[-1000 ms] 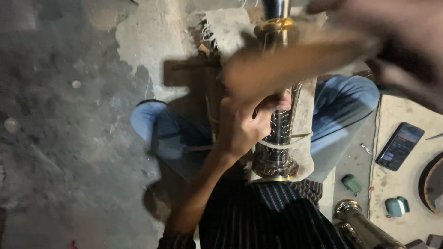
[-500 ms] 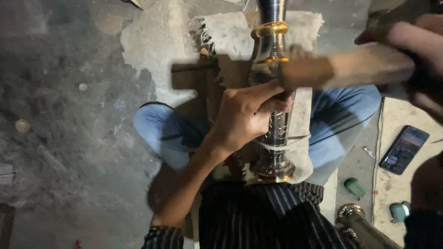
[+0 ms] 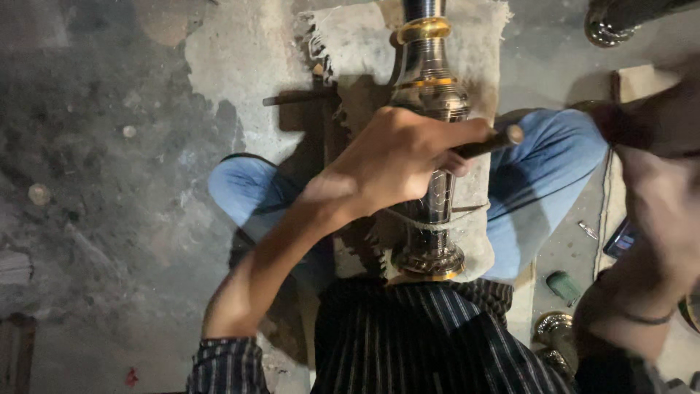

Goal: The person sits cross-legged on the floor with a brass vase held upright against a cloth pad. They hold a chisel against the vase's etched surface and repeatedly strike it with a wooden mallet, repositioning the chisel around the pattern to chase the decoration.

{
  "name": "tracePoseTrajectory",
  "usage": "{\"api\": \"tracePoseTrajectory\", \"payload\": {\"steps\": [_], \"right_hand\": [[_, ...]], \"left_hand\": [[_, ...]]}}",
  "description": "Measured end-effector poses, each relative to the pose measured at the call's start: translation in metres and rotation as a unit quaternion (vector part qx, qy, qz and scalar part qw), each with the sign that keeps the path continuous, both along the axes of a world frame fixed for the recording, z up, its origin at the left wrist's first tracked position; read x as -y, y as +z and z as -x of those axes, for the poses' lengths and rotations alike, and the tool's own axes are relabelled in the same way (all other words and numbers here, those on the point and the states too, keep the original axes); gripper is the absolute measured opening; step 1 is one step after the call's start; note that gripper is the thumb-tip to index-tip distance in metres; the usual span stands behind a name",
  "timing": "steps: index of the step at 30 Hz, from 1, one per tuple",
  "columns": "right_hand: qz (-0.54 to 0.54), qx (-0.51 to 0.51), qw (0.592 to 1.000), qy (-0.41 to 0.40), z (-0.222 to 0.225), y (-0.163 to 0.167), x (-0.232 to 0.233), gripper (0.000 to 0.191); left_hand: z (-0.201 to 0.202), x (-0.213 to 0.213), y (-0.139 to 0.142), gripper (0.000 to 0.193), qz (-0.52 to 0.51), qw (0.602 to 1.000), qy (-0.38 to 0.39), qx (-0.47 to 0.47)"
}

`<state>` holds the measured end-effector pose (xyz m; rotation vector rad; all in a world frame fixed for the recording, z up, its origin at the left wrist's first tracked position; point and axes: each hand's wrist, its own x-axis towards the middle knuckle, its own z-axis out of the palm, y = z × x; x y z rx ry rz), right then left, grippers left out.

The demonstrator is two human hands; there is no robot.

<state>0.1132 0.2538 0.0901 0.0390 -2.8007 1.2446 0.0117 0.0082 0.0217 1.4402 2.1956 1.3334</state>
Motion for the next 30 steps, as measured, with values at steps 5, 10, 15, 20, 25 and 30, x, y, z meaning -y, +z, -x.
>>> {"api": "tracePoseTrajectory", "payload": {"steps": [5,10,15,20,25,30], "right_hand": [[-0.049,0.006,0.993,-0.108,-0.024,-0.040,0.003,0.035],[0.113,0.039,0.974,-0.195,-0.037,-0.081,-0.003,0.031],[0.139,0.043,0.973,-0.178,-0.034,-0.092,-0.006,0.031],[0.245,0.020,0.944,-0.222,-0.035,-0.097,-0.001,0.024],[0.068,-0.117,0.975,-0.174,-0.040,-0.102,-0.003,0.041],[0.045,-0.100,0.984,-0.141,-0.035,-0.087,-0.012,0.049]], "left_hand": [[0.012,-0.010,0.003,0.028,-0.037,0.998,-0.042,-0.040],[0.020,-0.022,0.013,0.043,0.059,0.994,-0.062,-0.063],[0.027,-0.037,0.017,0.053,0.074,0.990,-0.108,-0.046],[0.029,-0.042,0.009,0.055,0.080,0.987,-0.122,-0.068],[0.026,-0.039,0.005,0.059,0.060,0.986,-0.124,-0.093],[0.025,-0.037,0.011,0.058,0.071,0.987,-0.096,-0.103]]}}
